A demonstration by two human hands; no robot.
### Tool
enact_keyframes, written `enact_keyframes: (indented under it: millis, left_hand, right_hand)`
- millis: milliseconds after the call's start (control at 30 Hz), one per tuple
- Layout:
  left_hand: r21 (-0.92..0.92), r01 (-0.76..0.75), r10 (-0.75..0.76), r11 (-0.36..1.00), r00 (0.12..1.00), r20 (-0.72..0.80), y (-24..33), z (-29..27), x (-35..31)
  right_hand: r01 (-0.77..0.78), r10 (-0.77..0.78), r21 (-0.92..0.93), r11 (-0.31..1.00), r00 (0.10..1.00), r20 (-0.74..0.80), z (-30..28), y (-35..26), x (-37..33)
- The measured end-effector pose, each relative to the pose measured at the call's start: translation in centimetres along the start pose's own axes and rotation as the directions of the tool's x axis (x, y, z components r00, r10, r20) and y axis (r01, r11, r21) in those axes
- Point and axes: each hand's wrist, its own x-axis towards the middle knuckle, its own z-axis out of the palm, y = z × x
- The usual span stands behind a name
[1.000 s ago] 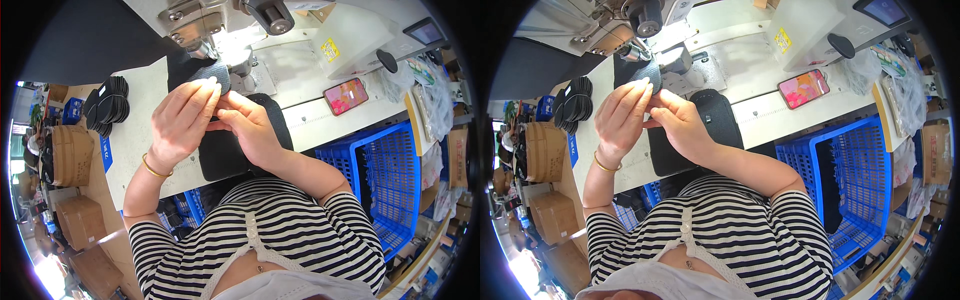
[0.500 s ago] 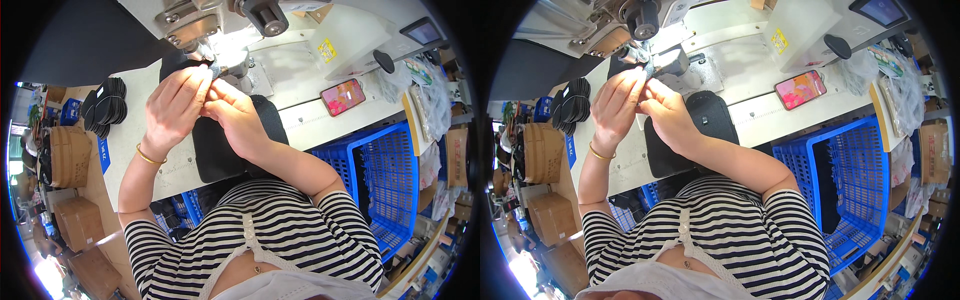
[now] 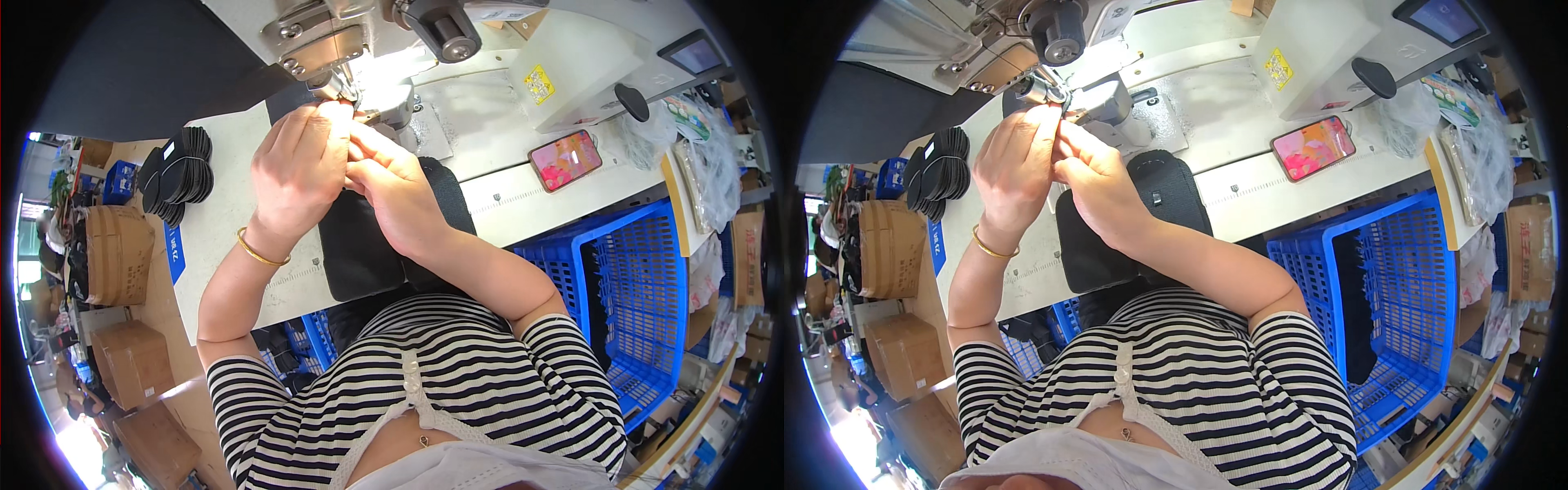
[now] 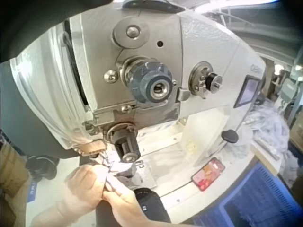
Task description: The person aligns and feeds pieces of black fabric under the needle of a sewing machine, sewing along their edges by hand.
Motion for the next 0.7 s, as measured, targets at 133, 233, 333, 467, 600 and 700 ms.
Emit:
enact_keyframes:
  millis: [133,233,333,467,600,700]
  left_hand:
    - [0.029,0.001,-0.001,1.0,1.0,-0.006,0.17,0.29,0.04]
    - [0.047,-0.003,0.004,0.999,1.0,-0.013,0.17,0.31,-0.03]
    - [0.052,0.005,-0.005,0.999,1.0,0.007,0.26,0.24,0.09]
    - [0.055,0.03,-0.03,0.998,0.999,0.012,0.26,0.39,0.01]
    - [0.039,0.077,-0.078,0.996,0.997,0.023,0.33,0.4,-0.22]
    - [-0.057,0.128,-0.127,0.99,0.992,0.016,-0.09,0.37,-0.82]
  right_hand:
    - [0.003,-0.003,0.015,1.0,1.0,-0.015,0.11,-0.11,-0.16]
    - [-0.005,0.005,-0.005,1.0,1.0,-0.016,-0.04,-0.1,-0.18]
    - [-0.037,0.037,0.029,0.999,0.999,-0.005,-0.17,-0.29,-0.17]
    - [-0.039,0.04,0.025,0.999,0.999,-0.032,-0.05,-0.31,-0.23]
    - [-0.036,0.036,0.012,0.999,0.999,-0.03,-0.22,-0.35,-0.26]
    - [-0.025,0.025,0.015,1.0,1.0,-0.003,-0.78,-0.1,-0.32]
